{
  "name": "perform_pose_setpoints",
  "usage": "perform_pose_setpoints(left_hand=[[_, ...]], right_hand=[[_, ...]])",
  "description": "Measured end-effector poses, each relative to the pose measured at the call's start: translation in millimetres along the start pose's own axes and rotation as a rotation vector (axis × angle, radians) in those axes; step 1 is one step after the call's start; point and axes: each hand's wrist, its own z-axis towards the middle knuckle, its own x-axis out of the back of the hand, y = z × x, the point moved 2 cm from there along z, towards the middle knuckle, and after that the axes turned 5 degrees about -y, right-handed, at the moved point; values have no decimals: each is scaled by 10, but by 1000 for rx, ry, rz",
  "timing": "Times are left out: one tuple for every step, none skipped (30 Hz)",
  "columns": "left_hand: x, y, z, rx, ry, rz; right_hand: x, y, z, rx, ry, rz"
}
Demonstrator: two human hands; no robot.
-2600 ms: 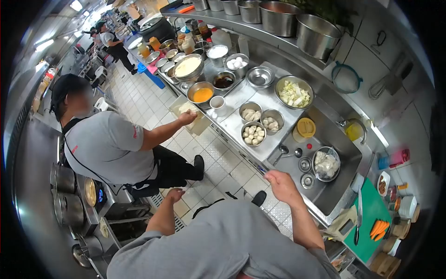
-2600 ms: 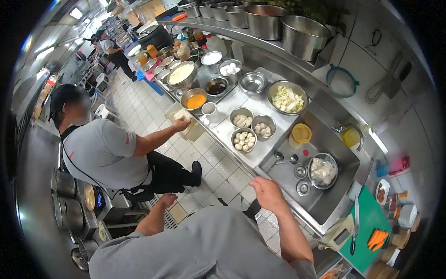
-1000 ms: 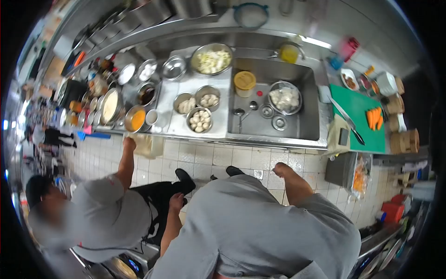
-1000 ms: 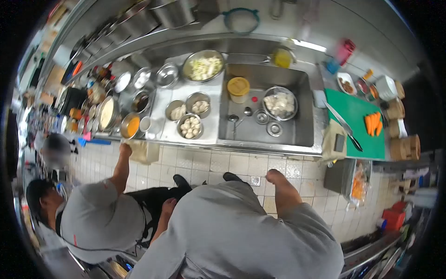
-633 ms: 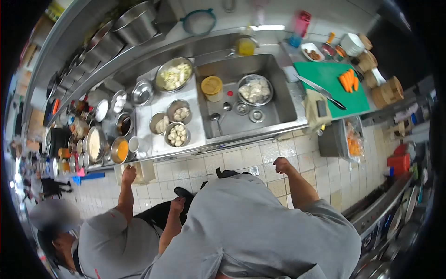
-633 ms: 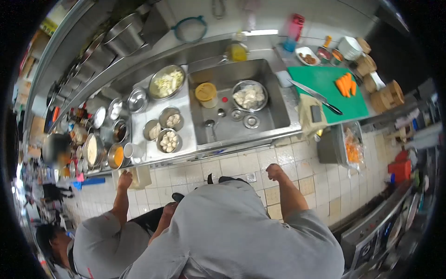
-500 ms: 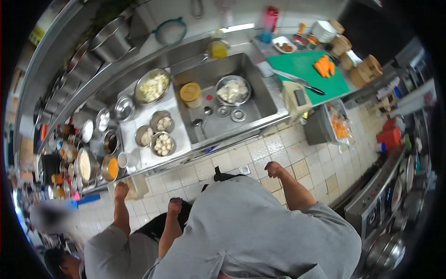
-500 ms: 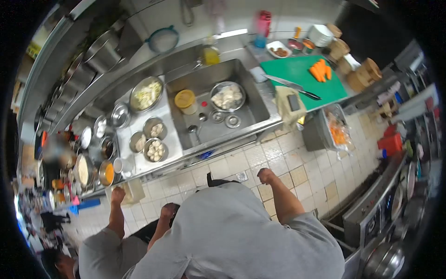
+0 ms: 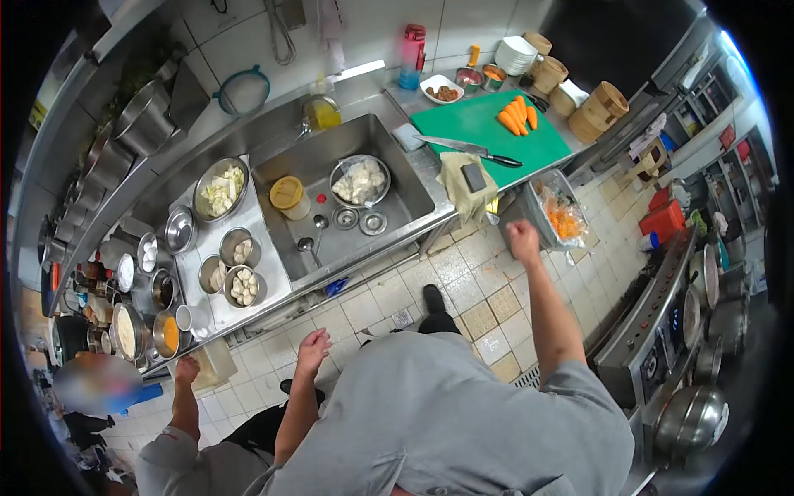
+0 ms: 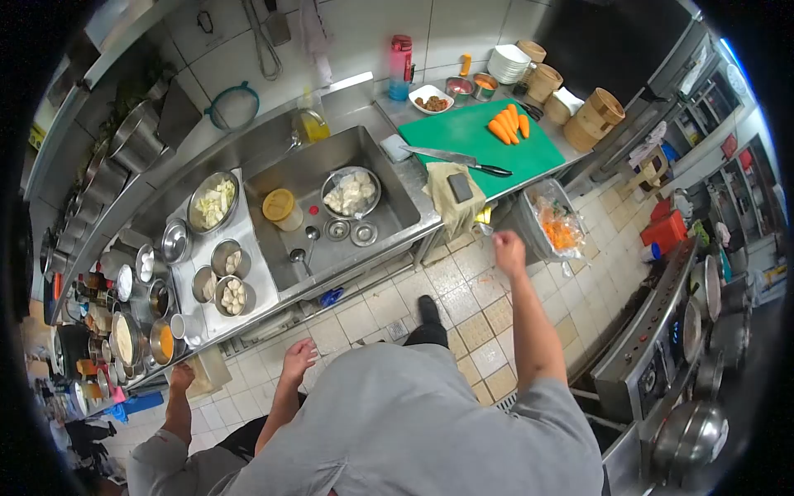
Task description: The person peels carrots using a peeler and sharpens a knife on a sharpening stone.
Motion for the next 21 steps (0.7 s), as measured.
perform_pose_setpoints(left_hand=[[-126,225,0,-14,-52,-201],[-248,448,6,-30,-102,-404],[-360,678,10,-34,-83,-410],[-489,918,19,-94,-88,-537],[-647,1133,45,-158,-92,-665],[-820,1316,77,-162,-69,-676],[-992,1494,111,-205,-33,-719],[-1166,1653,155,-244,6,-757],[-1376,1767,204,-232,34,-755],[-1607,1869,271,-245,29,-820],[-1832,1975,350,-266,20,-884],[-2053,2050,479,-233,-29,-940],[-2301,2242,549,-233,-11,-939],[-2562,2404,608,-202,-89,-937],[-2790,2589,647,-170,-167,-933],[-2950,2775,702,-160,-150,-929],[-3101,2993,782,-156,-192,-899],[-3227,3219,880,-157,-232,-871],[-3312,3445,982,-189,-265,-885],[-3377,3658,1055,-216,-294,-897],[-3460,3931,1093,-248,-275,-883]], right_hand=[[48,-75,350,21,14,-1],[78,-126,699,44,25,-2],[127,-238,998,77,7,-42],[44,-67,1425,88,-38,-165],[50,-147,1658,105,-53,-158],[117,-371,1821,93,-109,-308],[143,-462,2015,79,-164,-459],[4,-278,2276,135,-226,-486],[-39,-204,2413,142,-255,-476],[-82,-191,2505,254,-339,-549],[-109,-191,2602,370,-414,-618],[-122,-178,2757,381,-422,-606],[-138,-150,2861,421,-459,-575],[-155,-81,2867,455,-507,-545],[-123,-77,2824,455,-531,-535],[-32,-157,2775,442,-513,-453],[79,-262,2741,432,-488,-372],[183,-346,2663,440,-497,-362],[301,-431,2505,523,-506,-213],[419,-530,2319,600,-516,-59],[560,-674,2155,602,-533,-42]])
